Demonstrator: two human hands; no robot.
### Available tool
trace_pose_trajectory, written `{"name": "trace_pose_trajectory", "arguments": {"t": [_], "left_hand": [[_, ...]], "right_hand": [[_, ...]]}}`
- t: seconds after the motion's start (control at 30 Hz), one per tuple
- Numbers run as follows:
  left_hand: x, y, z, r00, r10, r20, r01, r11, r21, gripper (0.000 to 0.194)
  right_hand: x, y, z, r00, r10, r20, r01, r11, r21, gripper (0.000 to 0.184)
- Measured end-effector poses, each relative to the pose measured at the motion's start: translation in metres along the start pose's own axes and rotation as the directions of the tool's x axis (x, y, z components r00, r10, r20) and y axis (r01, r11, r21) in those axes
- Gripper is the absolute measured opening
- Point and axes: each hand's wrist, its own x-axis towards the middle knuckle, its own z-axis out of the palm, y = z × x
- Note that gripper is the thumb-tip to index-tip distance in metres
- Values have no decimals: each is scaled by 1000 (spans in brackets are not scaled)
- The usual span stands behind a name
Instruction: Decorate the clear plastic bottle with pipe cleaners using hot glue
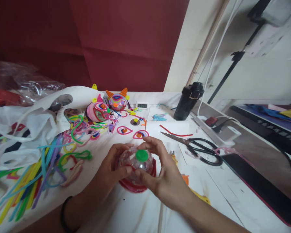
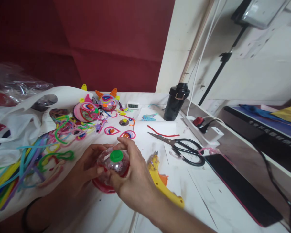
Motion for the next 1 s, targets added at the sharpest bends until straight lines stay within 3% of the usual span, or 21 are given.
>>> {"name": "trace_pose_trajectory", "arguments": {"t": [0.23, 0.7, 1.0], "left_hand": [[1, 4, 3, 1000, 1, -24, -2, 1000, -28, 37], [9, 18, -6, 985, -98, 142, 101, 995, -15, 45], [10, 14, -12, 977, -85, 196, 92, 995, -29, 47]], "right_hand": [[2, 0, 1, 1000, 16, 6, -16, 1000, -4, 65], [16, -5, -6, 984, 134, 121, -140, 989, 42, 70], [14, 1, -3, 991, 95, 99, -99, 994, 42, 69]]}}
